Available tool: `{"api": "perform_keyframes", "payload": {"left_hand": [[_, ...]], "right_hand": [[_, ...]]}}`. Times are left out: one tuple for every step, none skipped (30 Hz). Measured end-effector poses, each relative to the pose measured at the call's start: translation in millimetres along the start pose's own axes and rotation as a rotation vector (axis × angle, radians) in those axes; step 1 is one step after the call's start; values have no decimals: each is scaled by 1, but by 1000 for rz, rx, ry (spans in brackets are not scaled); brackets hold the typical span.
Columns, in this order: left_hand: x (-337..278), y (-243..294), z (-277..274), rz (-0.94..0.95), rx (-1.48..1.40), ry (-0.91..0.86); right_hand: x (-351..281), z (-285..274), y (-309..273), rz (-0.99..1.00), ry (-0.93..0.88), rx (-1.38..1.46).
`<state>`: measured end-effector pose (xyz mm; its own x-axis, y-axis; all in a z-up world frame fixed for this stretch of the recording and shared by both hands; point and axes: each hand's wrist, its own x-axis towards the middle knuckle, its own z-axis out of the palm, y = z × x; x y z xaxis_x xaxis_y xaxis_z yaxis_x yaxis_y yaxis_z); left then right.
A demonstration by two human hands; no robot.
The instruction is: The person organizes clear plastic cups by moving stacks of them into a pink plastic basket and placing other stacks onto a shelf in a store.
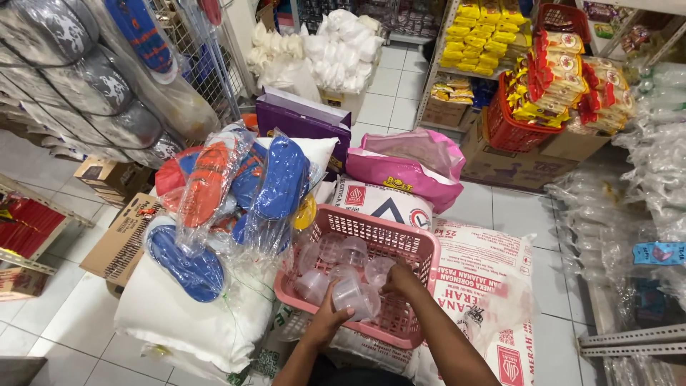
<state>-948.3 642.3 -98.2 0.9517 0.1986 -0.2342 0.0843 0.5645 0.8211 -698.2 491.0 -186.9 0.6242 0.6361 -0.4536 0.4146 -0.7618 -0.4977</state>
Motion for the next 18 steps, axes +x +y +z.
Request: {"api": "perform_keyframes", "payload": {"left_hand": [[-1,-1,-2,3,0,-8],[-2,0,-5,9,0,-6],[-2,0,-8,16,-1,-6],[-3,1,-11,22,-2,-6],[-3,2,-15,24,-9,-10],[-3,3,-18,26,-16,-14],[-2,6,-20,29,-23,-19],[-1,9,-23,30,-22,-25],[-3,11,-24,29,-25,-30],[-3,14,-25,28,-28,-35],[-2,17,-27,10,-26,-41],[-2,20,-29,-8,-24,-46],[-4,23,-32,-28,-21,-47],[-6,26,-34,-26,-12,-49],[-6,28,-35,-28,-3,-56],[-6,31,-36,-30,6,-64],[-5,35,-38,-44,12,-79],[-5,39,-41,-57,19,-94]], "right_hand": [[-2,-1,-3,4,11,-3],[-5,-3,-8,8,21,-6],[-9,-7,-14,12,33,-10],[-13,-11,-20,38,24,-37],[-18,-15,-26,65,17,-62],[-24,-19,-32,92,10,-87],[-29,-22,-35,85,13,-97],[-34,-25,-37,79,17,-107],[-39,-26,-36,74,17,-118],[-41,-26,-33,76,34,-112],[-41,-24,-30,75,50,-105],[-40,-22,-27,74,66,-98],[-40,-19,-25,78,85,-57],[-39,-18,-23,82,104,-16],[-41,-17,-23,91,126,26],[-44,-15,-26,116,131,39],[-49,-17,-31,140,140,50],[-54,-20,-37,165,149,62]]}}
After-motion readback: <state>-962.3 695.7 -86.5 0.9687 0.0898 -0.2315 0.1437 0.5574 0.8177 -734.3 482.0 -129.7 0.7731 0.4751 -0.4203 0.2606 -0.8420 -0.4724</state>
